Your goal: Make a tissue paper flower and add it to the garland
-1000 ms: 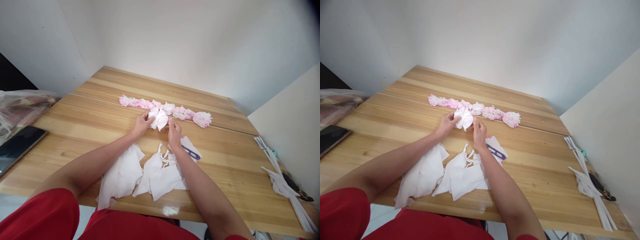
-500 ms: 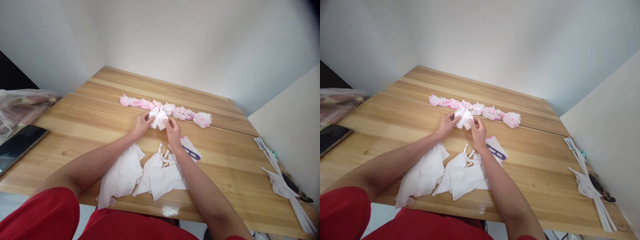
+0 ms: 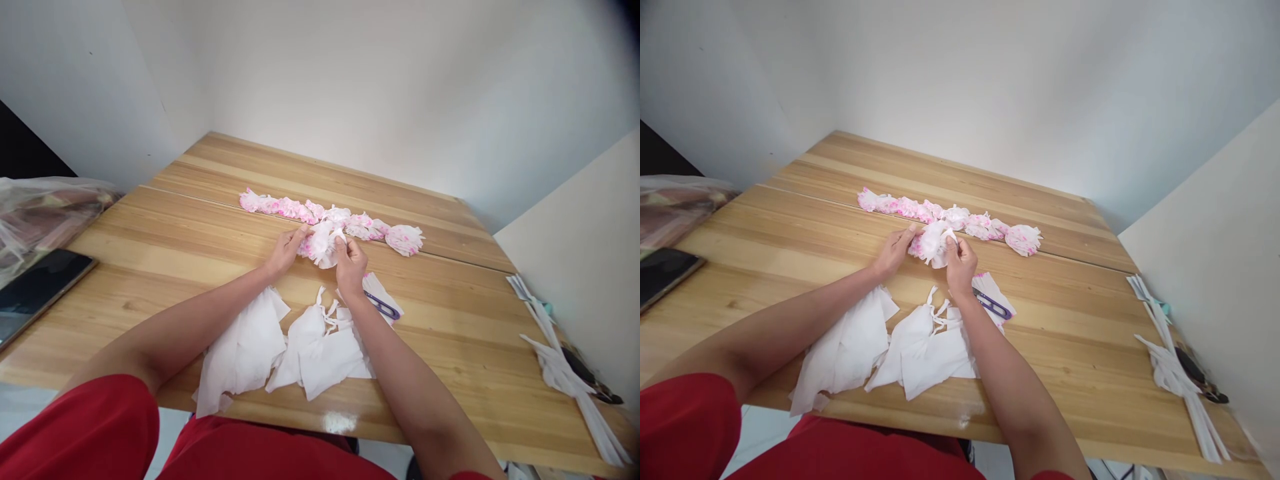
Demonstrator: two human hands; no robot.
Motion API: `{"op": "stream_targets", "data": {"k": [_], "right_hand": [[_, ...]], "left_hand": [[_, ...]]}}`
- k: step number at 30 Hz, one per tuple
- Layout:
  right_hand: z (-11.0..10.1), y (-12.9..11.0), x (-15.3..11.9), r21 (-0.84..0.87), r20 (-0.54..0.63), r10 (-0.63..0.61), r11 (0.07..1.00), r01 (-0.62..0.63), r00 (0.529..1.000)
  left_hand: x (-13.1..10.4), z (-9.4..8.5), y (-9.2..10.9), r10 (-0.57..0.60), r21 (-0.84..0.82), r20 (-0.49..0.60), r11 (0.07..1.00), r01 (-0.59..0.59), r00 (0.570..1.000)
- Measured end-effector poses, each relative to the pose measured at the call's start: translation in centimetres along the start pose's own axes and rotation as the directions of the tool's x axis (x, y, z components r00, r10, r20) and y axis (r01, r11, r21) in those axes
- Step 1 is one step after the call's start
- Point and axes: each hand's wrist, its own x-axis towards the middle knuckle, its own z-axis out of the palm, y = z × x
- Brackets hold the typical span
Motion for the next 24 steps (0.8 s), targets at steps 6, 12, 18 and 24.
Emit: {"op": "stream_targets", "data": {"k": [6, 12, 18, 24], "right_hand": [[-0.04, 0.13, 0.09, -0.006, -0.013, -0.034, 0.999, 0.034, 0.999], [-0.02, 0.1, 0.17, -0.005, -0.032, -0.048, 0.999, 0.048, 0.998], [-0.1, -0.49, -0.28, -0.006, 0.109, -0.066, 0.998, 0.067, 0.992], [-0.03, -0.27, -0.48, 0.007, 0.264, -0.096, 0.995, 0.097, 0.96]], "left_hand": [[-0.04, 0.04, -0.25, 0.007, -0.023, 0.104, 1.0, -0.005, 0.995], [-0.02, 0.38, -0.75, -0.039, -0.023, 0.092, 0.999, 0.042, 0.995], [0.12, 0.49, -1.01, 0.063, 0.146, 0.019, 0.987, -0.065, 0.998], [-0.04, 0.34, -0.4, 0.12, 0.339, -0.049, 0.936, -0.096, 0.992]]}}
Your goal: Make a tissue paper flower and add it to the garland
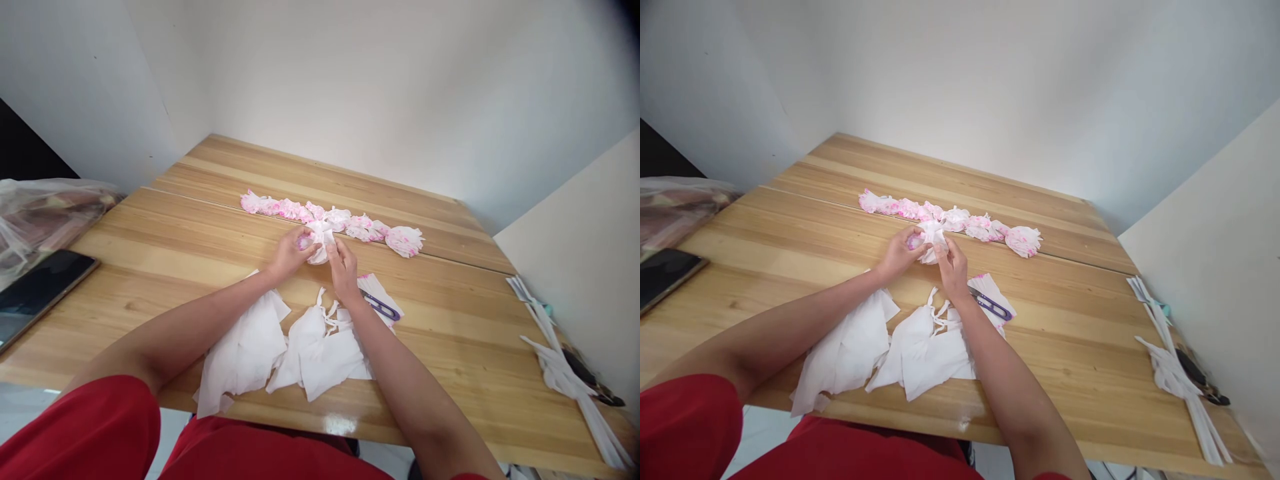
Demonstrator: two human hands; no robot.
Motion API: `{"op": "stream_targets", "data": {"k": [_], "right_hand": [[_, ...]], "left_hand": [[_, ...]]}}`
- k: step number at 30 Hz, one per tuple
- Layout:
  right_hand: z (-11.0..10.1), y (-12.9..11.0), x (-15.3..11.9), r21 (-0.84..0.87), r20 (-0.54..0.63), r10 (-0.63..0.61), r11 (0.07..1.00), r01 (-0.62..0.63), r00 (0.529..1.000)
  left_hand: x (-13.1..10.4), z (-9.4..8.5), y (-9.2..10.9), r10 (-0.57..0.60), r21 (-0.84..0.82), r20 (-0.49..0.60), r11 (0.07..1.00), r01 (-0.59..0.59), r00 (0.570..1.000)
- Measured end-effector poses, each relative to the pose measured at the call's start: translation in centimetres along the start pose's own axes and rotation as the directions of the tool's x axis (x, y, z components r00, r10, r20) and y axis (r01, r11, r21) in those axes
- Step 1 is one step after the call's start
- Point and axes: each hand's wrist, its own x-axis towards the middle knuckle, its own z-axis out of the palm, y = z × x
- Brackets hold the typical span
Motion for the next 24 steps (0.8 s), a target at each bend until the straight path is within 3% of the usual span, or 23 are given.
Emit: {"op": "stream_targets", "data": {"k": [6, 10, 14, 19, 24], "right_hand": [[0.28, 0.56, -0.09, -0.173, -0.065, 0.006, 0.985, -0.017, 0.998], [0.22, 0.68, 0.07, -0.094, -0.144, 0.049, 0.994, -0.063, 0.988], [0.15, 0.59, 0.32, 0.017, -0.14, 0.101, 0.995, -0.099, 0.985], [0.23, 0.39, 0.42, -0.001, -0.096, 0.107, 0.994, -0.108, 0.99], [0.18, 0.64, 0.29, -0.046, -0.197, 0.105, 0.992, -0.117, 0.975]], "left_hand": [[-0.15, 0.04, 0.23, 0.041, -0.033, 0.004, 0.999, -0.041, 0.999], [0.09, 0.23, -0.09, -0.077, -0.228, 0.038, 0.97, 0.083, 0.996], [0.38, 0.23, -0.43, -0.144, -0.389, 0.064, 0.908, 0.158, 0.987], [0.14, 0.3, -0.24, -0.076, -0.273, 0.038, 0.958, 0.083, 0.996], [-0.34, 0.38, 0.26, 0.08, -0.141, 0.084, 0.988, -0.067, 0.993]]}}
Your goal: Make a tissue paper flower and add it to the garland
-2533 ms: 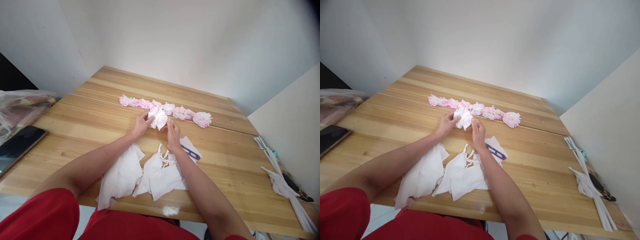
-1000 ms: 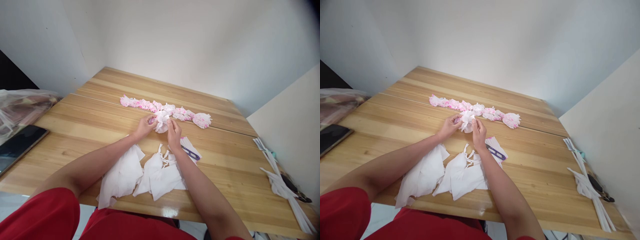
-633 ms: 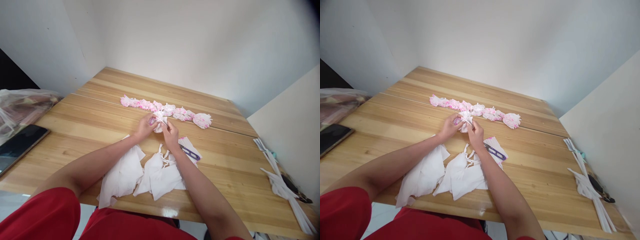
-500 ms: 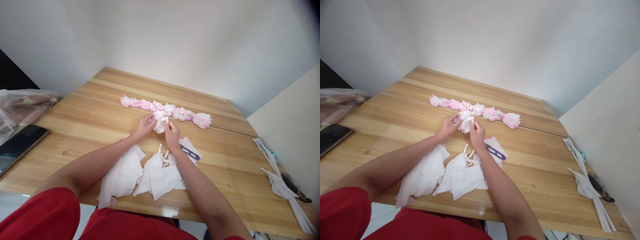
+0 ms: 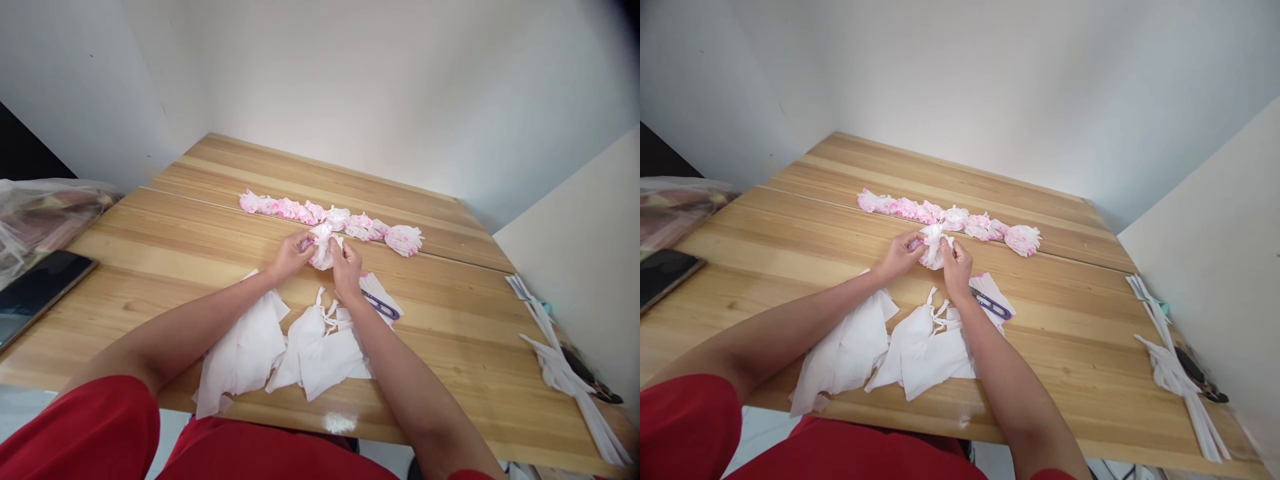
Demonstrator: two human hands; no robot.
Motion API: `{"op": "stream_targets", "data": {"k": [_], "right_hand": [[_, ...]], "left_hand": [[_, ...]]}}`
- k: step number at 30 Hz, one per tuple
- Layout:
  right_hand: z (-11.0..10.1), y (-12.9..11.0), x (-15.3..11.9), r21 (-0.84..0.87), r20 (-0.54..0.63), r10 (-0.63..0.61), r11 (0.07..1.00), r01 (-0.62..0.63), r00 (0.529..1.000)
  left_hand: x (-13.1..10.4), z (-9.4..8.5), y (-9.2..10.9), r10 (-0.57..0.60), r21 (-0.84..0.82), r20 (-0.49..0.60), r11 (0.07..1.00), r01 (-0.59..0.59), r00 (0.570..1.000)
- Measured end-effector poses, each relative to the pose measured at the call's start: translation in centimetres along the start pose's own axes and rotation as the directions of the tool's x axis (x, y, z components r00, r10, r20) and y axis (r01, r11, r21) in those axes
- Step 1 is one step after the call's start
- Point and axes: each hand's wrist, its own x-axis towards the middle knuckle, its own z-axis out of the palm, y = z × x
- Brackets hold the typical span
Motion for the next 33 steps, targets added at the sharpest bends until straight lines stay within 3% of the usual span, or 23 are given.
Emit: {"op": "stream_targets", "data": {"k": [6, 13, 17, 21, 24, 28, 33], "right_hand": [[-0.15, 0.31, 0.08, -0.038, -0.03, -0.057, 0.998, 0.056, 0.998], [-0.19, 0.15, -0.03, -0.118, 0.031, -0.125, 0.985, 0.127, 0.992], [-0.16, 0.01, -0.1, -0.049, 0.058, -0.069, 0.996, 0.072, 0.996], [-0.1, 0.13, -0.08, -0.025, -0.027, -0.011, 1.0, 0.01, 1.0], [0.02, 0.31, 0.06, 0.072, -0.083, 0.055, 0.996, -0.049, 0.995], [0.01, 0.22, 0.25, 0.184, -0.023, 0.047, 0.982, -0.042, 0.999], [-0.1, -0.01, 0.16, 0.097, 0.069, -0.01, 0.995, 0.003, 0.998]], "left_hand": [[0.07, -0.42, 0.49, -0.113, -0.067, 0.074, 0.991, 0.118, 0.991], [0.1, -0.3, -0.07, -0.12, -0.006, -0.005, 0.993, 0.12, 0.993], [-0.03, -0.15, -0.3, -0.057, 0.061, -0.018, 0.996, 0.058, 0.998], [-0.17, -0.1, 0.06, 0.031, 0.129, 0.015, 0.991, -0.033, 0.999], [-0.12, -0.04, 0.13, -0.028, 0.066, 0.007, 0.997, 0.028, 1.0], [0.22, -0.16, -0.14, -0.152, -0.066, -0.046, 0.987, 0.149, 0.987], [0.62, -0.45, -0.38, -0.187, -0.124, -0.112, 0.977, 0.173, 0.976]]}}
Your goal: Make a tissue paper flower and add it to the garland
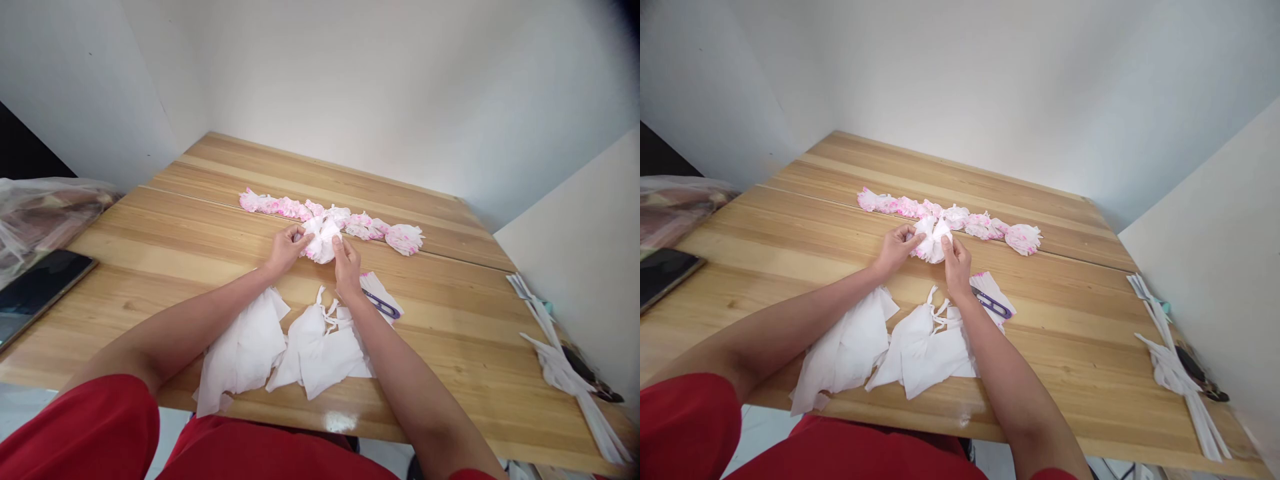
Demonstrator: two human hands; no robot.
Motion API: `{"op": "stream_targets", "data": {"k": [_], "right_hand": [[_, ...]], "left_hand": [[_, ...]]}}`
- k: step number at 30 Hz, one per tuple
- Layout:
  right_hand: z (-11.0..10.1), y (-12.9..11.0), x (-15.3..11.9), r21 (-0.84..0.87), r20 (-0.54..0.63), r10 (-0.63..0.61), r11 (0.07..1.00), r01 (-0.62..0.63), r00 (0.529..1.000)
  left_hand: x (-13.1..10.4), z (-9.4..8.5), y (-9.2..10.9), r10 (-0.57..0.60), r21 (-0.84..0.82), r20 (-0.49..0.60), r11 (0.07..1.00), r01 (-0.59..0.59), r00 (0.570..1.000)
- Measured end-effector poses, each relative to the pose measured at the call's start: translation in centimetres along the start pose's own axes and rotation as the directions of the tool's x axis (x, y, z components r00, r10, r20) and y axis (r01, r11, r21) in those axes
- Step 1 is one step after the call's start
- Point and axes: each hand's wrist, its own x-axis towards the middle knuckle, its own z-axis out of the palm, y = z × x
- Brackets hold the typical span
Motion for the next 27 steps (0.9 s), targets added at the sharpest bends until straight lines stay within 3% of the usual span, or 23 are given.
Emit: {"op": "stream_targets", "data": {"k": [5, 9, 14, 17, 20, 23, 27], "right_hand": [[0.1, 1.0, 0.1, -0.103, -0.009, 0.037, 0.994, -0.037, 0.999], [0.1, 1.2, 0.1, -0.1, -0.028, 0.029, 0.995, -0.031, 0.999], [0.0, 0.3, -0.1, -0.078, -0.035, 0.035, 0.996, -0.038, 0.999], [0.2, 0.1, -0.1, -0.062, 0.008, 0.028, 0.998, -0.028, 1.0], [0.3, 0.4, 0.0, -0.078, 0.044, 0.015, 0.997, -0.012, 0.999], [0.4, 0.8, 0.1, -0.106, 0.034, 0.016, 0.994, -0.012, 0.999], [0.4, 0.5, 0.1, -0.024, 0.02, 0.012, 1.0, -0.011, 1.0]], "left_hand": [[0.3, 0.0, -0.5, -0.071, -0.12, -0.01, 0.99, 0.069, 0.997], [0.3, -0.2, -0.5, -0.101, -0.2, 0.053, 0.974, 0.109, 0.993], [0.1, -0.2, -0.1, -0.055, -0.09, 0.129, 0.994, 0.066, 0.99], [0.2, -0.1, -0.3, -0.059, -0.062, 0.102, 0.996, 0.066, 0.993], [0.4, 0.0, -0.7, -0.096, -0.134, 0.077, 0.985, 0.105, 0.992], [0.6, 0.1, -0.8, -0.128, -0.221, 0.068, 0.965, 0.14, 0.989], [0.5, 0.1, -0.6, -0.123, -0.211, 0.062, 0.968, 0.133, 0.991]]}}
